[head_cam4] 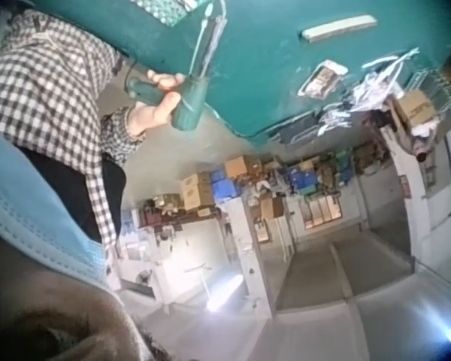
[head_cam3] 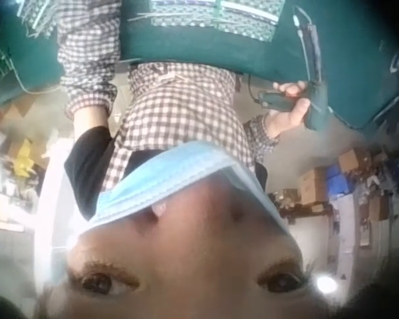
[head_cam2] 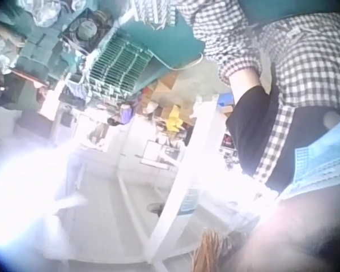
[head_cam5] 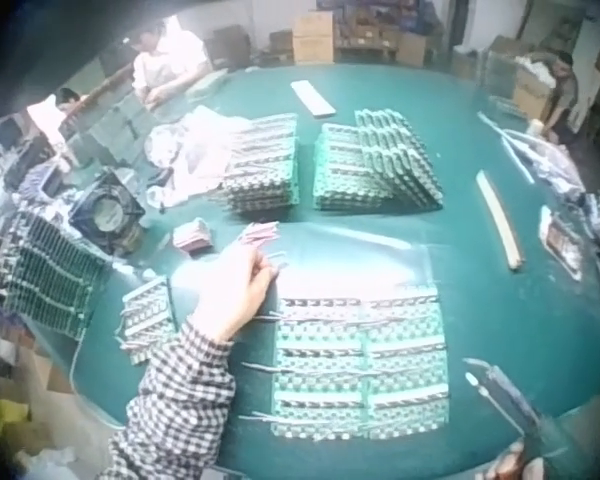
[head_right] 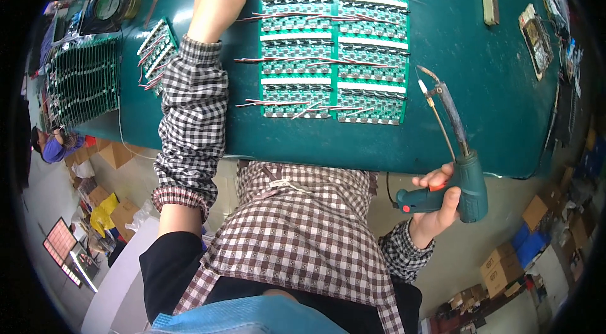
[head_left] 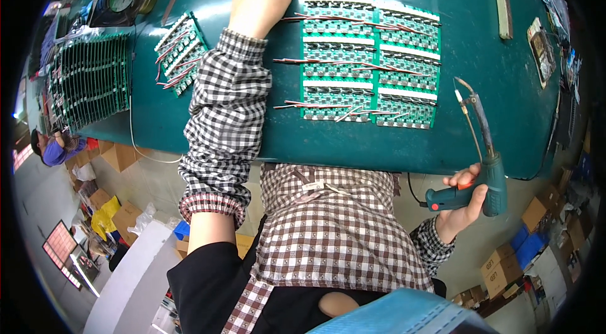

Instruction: The person solders electronic components onto printed circuit board arrays using a soldering iron and solder wire.

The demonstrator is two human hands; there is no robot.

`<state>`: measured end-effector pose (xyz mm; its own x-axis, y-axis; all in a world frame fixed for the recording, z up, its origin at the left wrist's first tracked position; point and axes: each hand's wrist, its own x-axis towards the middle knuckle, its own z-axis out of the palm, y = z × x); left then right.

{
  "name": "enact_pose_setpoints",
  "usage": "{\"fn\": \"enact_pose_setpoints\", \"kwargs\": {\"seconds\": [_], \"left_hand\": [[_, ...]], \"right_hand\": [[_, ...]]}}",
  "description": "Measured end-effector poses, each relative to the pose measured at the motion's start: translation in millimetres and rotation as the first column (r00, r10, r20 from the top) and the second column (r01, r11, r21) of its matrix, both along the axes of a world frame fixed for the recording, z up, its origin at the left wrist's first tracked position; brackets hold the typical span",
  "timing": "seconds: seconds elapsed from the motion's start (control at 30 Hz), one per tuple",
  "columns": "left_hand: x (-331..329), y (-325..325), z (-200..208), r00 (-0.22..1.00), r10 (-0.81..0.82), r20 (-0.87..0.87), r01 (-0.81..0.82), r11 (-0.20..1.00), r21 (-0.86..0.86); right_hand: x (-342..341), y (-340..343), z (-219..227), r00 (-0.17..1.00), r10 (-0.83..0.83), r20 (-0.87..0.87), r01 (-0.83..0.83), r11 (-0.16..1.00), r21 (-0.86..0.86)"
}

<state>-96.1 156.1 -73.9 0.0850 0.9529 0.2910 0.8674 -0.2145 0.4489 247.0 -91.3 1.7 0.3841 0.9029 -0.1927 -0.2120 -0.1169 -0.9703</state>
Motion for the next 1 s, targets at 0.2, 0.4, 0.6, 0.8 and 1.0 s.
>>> {"fn": "enact_pose_setpoints", "kwargs": {"seconds": [0.2,0.4,0.6,0.8,1.0], "left_hand": [[47.1,-47.9,52.6,0.951,-0.234,0.200,0.220,0.971,0.091],[81.4,-81.7,64.3,0.860,-0.511,0.009,0.504,0.852,0.141],[114.0,-123.6,65.8,0.730,-0.676,-0.099,0.664,0.736,-0.131],[109.9,-126.9,52.2,0.761,-0.645,0.060,0.648,0.760,-0.050],[131.3,-136.6,60.6,0.704,-0.700,-0.118,0.693,0.714,-0.103]], "right_hand": [[4.8,-2.2,-4.9,0.999,-0.021,-0.041,0.020,1.000,-0.017],[7.8,-4.2,-10.5,1.000,-0.015,-0.020,0.015,1.000,0.009],[11.6,-9.7,-15.4,0.998,-0.026,-0.062,0.027,1.000,0.016],[12.8,-11.2,-18.7,0.997,-0.036,-0.072,0.036,0.999,-0.004],[12.1,-13.4,-19.6,0.995,-0.042,-0.088,0.041,0.999,-0.008]]}}
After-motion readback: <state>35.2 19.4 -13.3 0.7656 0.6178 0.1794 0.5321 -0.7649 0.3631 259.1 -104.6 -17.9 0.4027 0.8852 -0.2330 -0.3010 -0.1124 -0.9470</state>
